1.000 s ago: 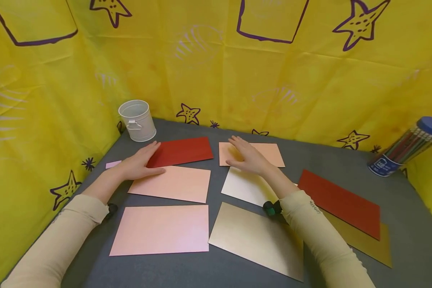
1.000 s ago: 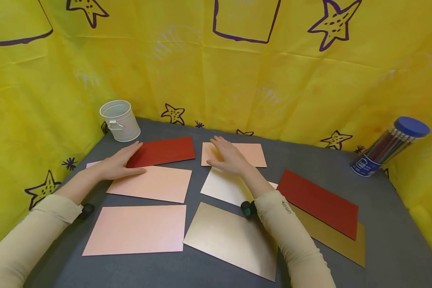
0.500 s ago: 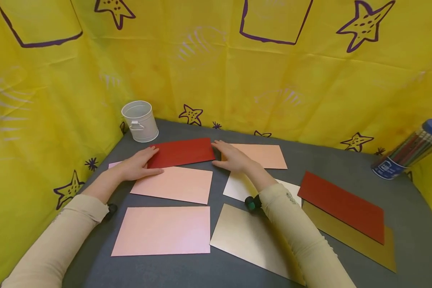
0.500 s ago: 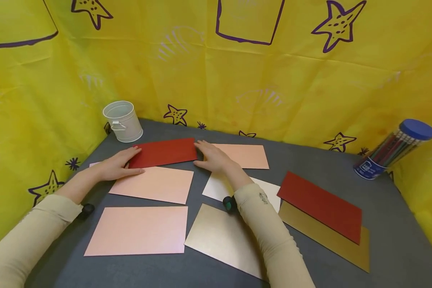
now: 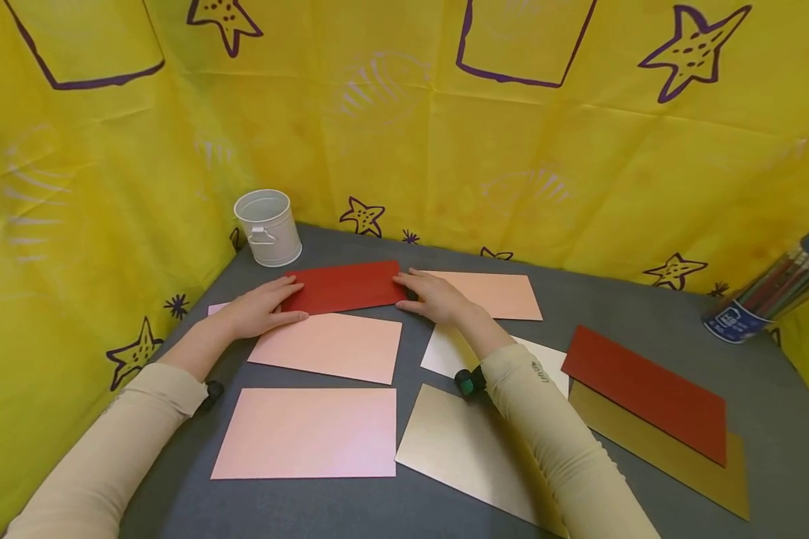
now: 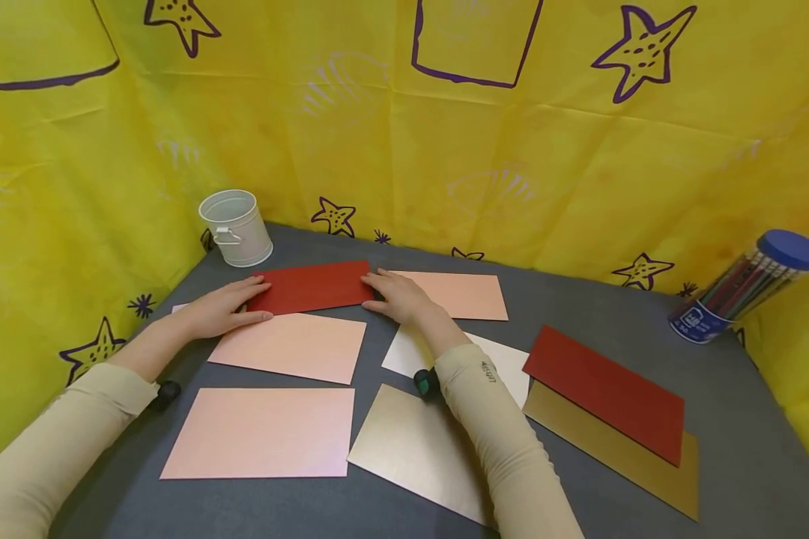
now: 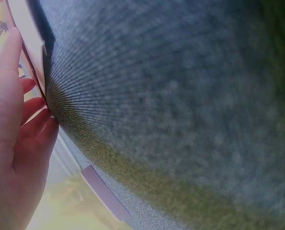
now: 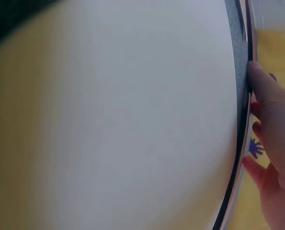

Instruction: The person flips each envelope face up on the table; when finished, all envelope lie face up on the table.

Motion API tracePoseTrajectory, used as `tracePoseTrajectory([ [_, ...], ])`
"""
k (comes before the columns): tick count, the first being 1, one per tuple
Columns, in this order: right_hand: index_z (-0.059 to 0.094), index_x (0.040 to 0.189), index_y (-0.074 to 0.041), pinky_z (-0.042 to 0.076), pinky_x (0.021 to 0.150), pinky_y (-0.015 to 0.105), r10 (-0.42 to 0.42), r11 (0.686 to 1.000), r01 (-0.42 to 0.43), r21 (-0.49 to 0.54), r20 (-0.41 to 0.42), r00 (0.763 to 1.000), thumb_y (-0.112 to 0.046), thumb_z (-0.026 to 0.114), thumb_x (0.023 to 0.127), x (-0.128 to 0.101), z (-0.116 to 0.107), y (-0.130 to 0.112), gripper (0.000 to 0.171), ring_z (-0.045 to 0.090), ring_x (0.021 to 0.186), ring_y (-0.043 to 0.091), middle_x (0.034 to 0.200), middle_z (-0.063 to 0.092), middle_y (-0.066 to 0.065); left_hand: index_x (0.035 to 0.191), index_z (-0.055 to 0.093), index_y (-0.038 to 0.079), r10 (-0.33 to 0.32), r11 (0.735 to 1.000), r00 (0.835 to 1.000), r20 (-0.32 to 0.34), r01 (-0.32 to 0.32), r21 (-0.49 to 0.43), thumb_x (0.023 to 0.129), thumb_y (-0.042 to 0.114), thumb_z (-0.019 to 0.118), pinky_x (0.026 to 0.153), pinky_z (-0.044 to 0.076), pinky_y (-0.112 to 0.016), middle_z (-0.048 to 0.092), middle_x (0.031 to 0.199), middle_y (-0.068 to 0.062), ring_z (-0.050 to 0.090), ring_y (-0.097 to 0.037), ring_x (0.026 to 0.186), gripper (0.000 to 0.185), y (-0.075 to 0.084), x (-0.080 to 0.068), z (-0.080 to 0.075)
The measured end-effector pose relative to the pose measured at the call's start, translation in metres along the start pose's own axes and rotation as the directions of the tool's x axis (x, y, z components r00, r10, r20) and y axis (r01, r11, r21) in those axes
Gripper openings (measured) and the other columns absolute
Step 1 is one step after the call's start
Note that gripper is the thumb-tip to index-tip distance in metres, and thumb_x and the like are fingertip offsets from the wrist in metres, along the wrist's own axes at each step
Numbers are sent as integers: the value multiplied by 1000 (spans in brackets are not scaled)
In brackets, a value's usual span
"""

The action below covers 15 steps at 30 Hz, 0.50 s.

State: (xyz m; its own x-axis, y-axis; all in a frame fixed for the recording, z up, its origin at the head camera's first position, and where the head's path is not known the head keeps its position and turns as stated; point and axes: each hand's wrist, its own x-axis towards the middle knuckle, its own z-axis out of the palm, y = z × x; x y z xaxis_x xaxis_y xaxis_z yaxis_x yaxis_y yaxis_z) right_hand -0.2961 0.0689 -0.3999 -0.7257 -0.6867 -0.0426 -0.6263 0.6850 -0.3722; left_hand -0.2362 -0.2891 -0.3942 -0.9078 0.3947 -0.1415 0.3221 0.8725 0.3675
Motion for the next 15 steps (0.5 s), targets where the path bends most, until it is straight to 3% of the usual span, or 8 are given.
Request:
tracePoseTrajectory([
  [15,44,147,-7,24,115,40,-78,992,76,-97,-10,997,-36,49,102,-1,-1,-1,53,34,141,28,150,43,11,151,33,5,14,993,1000,19,-16,121,97,53,49,108,25,-62,28,154,-25,26,-45,140,74,7,-2,-2],
])
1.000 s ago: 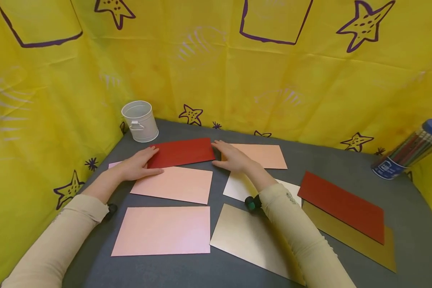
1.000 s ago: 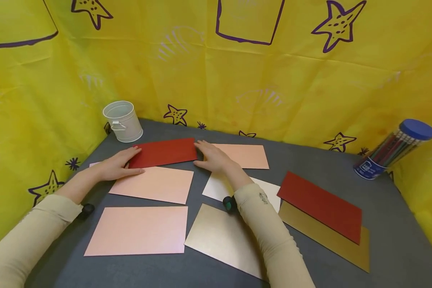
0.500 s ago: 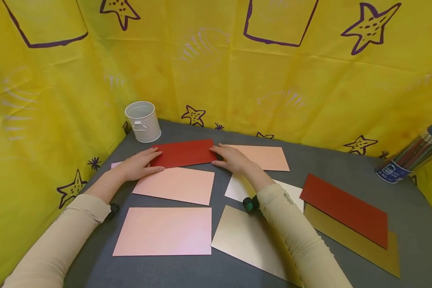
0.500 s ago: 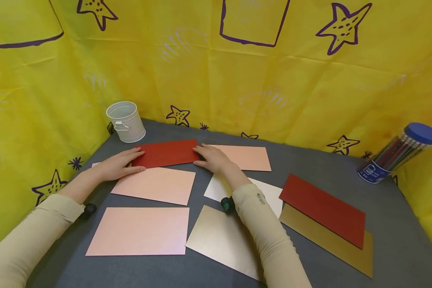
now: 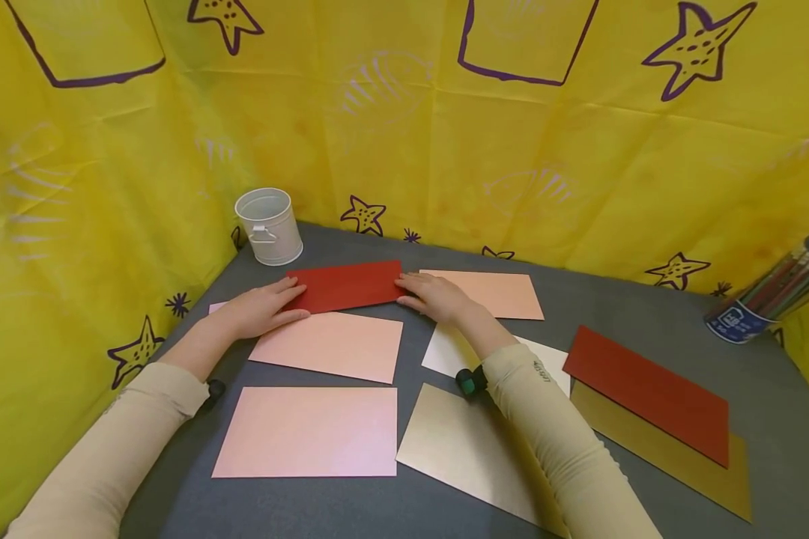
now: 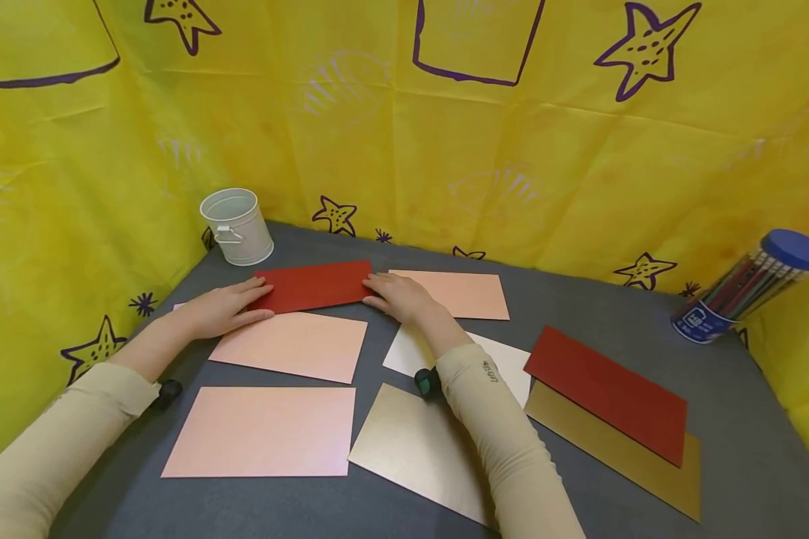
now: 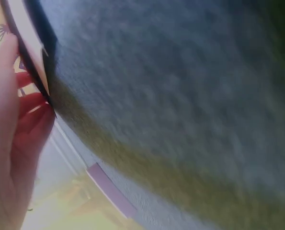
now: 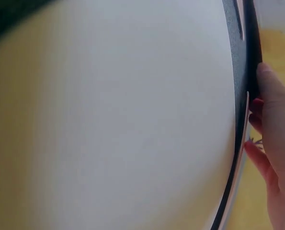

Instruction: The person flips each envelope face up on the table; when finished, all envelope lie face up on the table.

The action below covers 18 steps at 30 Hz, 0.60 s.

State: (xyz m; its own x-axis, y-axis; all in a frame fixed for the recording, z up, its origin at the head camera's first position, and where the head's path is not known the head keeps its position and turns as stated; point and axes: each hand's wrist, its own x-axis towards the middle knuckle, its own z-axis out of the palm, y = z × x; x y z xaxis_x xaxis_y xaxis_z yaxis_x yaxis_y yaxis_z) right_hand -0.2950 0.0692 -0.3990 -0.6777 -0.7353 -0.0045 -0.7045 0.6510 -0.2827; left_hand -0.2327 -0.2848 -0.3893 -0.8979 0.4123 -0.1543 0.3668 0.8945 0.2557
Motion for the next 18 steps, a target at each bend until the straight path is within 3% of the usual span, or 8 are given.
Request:
tracePoseTrajectory([
  [6,52,141,-8,34,111,38,-36,999,35,-10,-57,998,-32,49,103,1,-4,0,45,48,130,27,141,53,11,147,42,4,54,997,997,-59,-50,61,101,42,49,105,33,-59,40,147,-25,39,-44,134,60,2,-2,-4],
  [10,60,133,-9,44,102,39,-30,999,34,19,-150,988,-28,53,102,1,-9,-1,37,60,113,25,125,64,8,140,51,4,74,997,981,-177,-67,45,102,33,51,102,39,-56,54,137,-21,50,-39,126,48,2,-4,-8],
  [13,66,124,-10,48,95,38,-11,998,25,52,-243,970,-27,54,102,0,-14,-4,30,63,103,23,113,69,6,128,61,3,94,996,943,-321,-92,21,102,26,53,95,47,-53,66,121,-17,61,-36,112,36,3,-2,-11],
  [18,68,113,-11,53,80,29,-7,996,43,82,-396,918,-25,55,101,-5,-18,-7,23,63,82,17,99,72,2,104,71,5,71,990,831,-552,-124,-60,95,19,65,74,55,-42,71,87,-9,65,-27,78,18,6,2,-15],
])
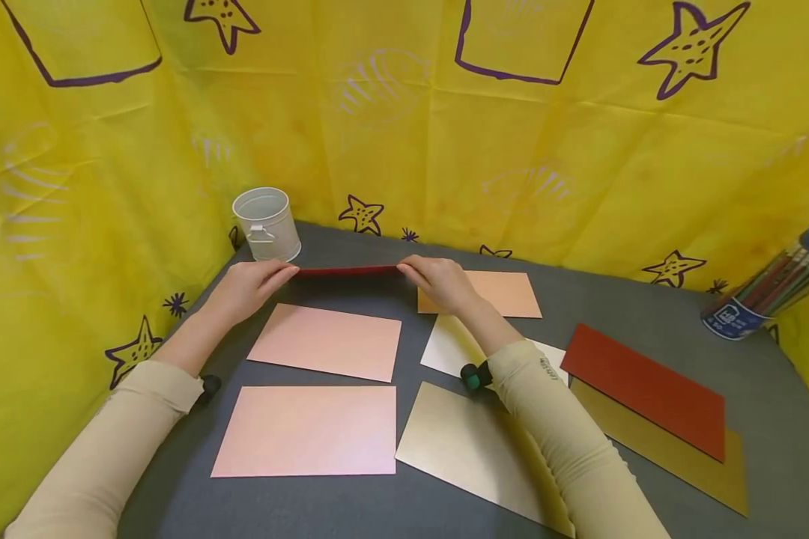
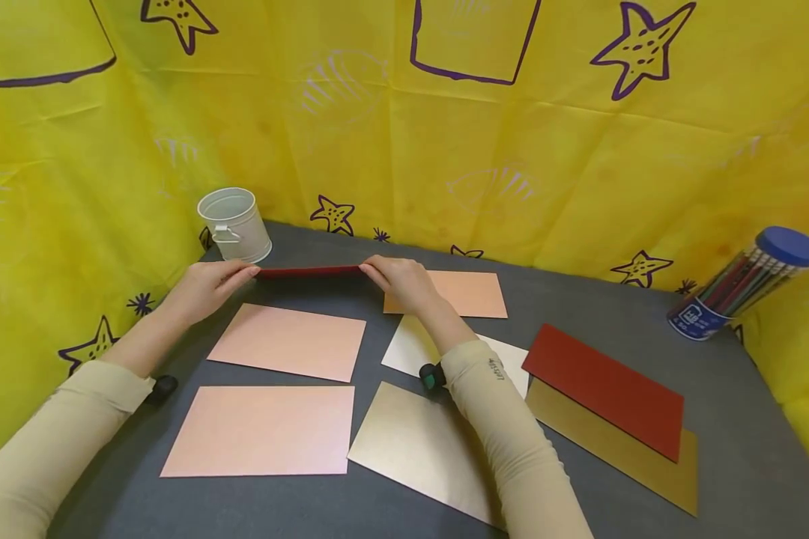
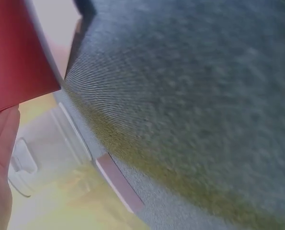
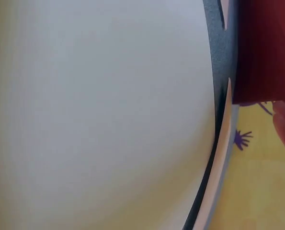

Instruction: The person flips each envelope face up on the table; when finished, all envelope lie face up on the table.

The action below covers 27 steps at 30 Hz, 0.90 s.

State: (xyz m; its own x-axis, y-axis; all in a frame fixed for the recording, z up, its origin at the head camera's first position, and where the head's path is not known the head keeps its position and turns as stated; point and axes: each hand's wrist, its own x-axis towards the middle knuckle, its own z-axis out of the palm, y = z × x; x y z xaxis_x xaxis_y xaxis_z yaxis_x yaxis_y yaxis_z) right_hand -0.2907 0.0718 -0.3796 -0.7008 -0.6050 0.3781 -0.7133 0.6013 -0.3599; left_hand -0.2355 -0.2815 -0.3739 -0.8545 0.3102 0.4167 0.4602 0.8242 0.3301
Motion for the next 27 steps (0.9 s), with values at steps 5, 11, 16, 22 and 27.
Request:
tracePoseTrajectory([
  [5,70,107,-11,53,71,26,-43,999,46,23,-118,992,-22,59,98,2,1,-2,18,62,73,14,90,72,0,95,72,4,-55,995,987,-154,40,-96,89,17,73,62,46,-21,69,78,-8,57,-20,68,14,-3,2,-1],
  [11,72,105,-11,55,78,27,107,968,-73,239,-134,985,-25,64,95,5,2,-3,19,67,88,16,95,72,1,101,72,2,-212,952,967,-140,172,-253,91,21,71,64,42,-6,72,91,-14,64,-26,79,21,-10,3,-1],
  [16,72,104,-9,56,76,29,299,871,-250,422,-52,953,-28,68,93,7,6,0,22,67,90,20,98,72,4,110,68,1,-260,928,965,27,257,-269,94,24,67,78,53,-25,70,103,-20,66,-34,96,28,-20,3,2],
  [22,71,102,-9,56,73,28,382,798,-379,469,93,919,-30,68,93,6,16,5,23,66,84,23,97,69,6,120,65,-2,-220,937,954,206,265,-227,97,17,62,94,46,-55,67,113,-23,61,-40,107,30,-27,3,11],
  [27,72,103,-10,55,72,27,399,811,-427,400,157,904,-24,68,94,6,21,6,18,64,80,20,99,70,5,120,62,-5,-222,941,939,263,277,-193,97,12,61,96,44,-57,64,115,-27,59,-43,109,30,-26,9,14],
])
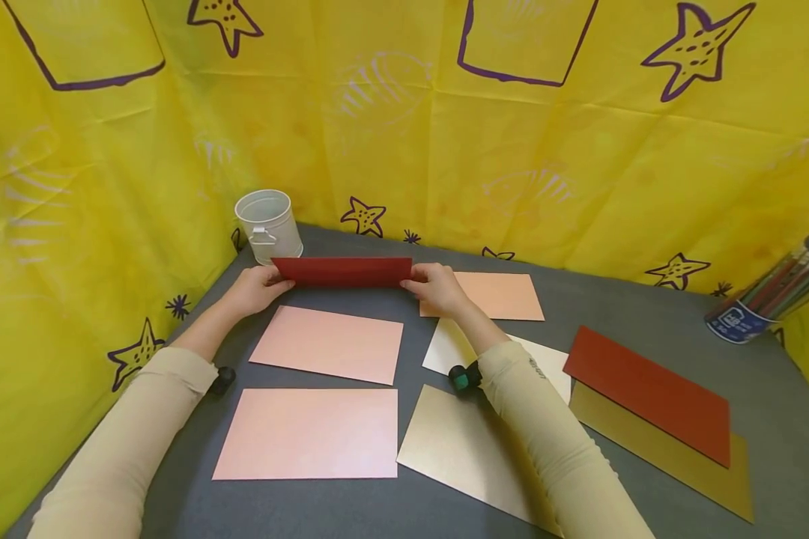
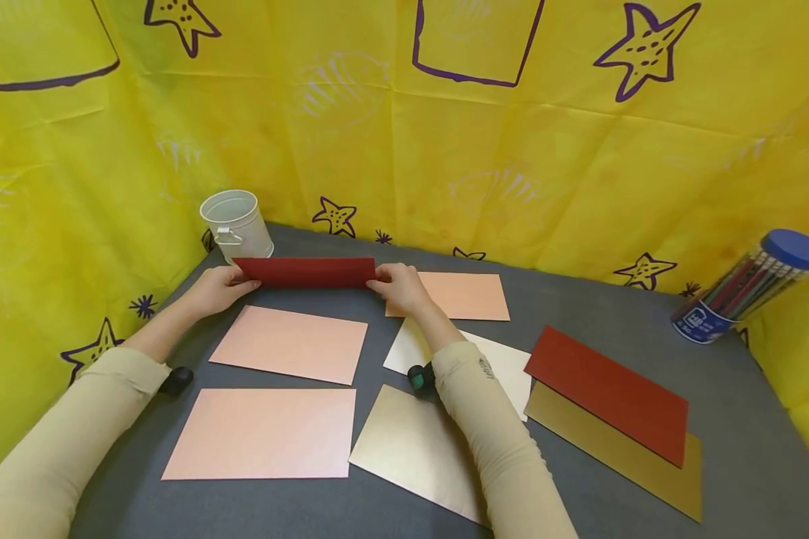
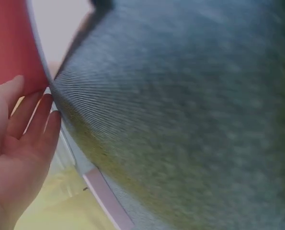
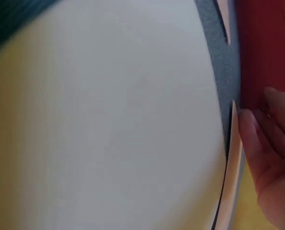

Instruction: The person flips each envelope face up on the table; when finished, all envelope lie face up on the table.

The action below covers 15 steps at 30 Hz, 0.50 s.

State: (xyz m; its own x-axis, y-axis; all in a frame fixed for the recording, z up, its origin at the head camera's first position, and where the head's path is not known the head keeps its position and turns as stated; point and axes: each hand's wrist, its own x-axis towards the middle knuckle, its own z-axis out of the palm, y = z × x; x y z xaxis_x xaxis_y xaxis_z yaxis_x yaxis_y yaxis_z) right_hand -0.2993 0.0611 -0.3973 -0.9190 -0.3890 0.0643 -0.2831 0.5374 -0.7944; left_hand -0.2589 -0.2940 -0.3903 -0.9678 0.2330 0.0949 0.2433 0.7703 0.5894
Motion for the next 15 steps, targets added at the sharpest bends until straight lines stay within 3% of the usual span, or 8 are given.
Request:
tracePoseTrajectory([
  [5,70,97,-4,57,70,27,56,997,-54,58,-28,998,-21,68,93,2,2,-3,17,66,75,20,90,69,9,119,59,-4,-93,995,996,2,93,-27,99,21,58,93,47,-52,64,114,-26,59,-40,106,32,6,5,-2],
  [8,68,99,-1,58,69,28,114,983,-104,150,-54,992,-19,70,92,4,3,-3,20,68,75,21,88,69,13,121,54,-7,-189,970,982,17,189,-154,99,23,58,91,51,-43,63,114,-28,62,-37,102,37,11,8,-2],
  [12,68,103,2,57,66,27,189,960,-164,227,-93,978,-18,73,89,5,5,-1,25,69,71,19,90,71,14,132,45,-11,-285,883,957,58,285,-373,98,18,59,86,53,-34,58,121,-31,68,-27,96,47,17,13,0],
  [15,70,102,1,57,63,25,242,947,-207,245,-123,962,-20,75,88,6,6,0,26,68,65,15,87,71,13,137,40,-12,-345,815,937,64,332,-475,98,15,60,82,54,-29,59,119,-27,69,-13,85,52,21,18,4],
])
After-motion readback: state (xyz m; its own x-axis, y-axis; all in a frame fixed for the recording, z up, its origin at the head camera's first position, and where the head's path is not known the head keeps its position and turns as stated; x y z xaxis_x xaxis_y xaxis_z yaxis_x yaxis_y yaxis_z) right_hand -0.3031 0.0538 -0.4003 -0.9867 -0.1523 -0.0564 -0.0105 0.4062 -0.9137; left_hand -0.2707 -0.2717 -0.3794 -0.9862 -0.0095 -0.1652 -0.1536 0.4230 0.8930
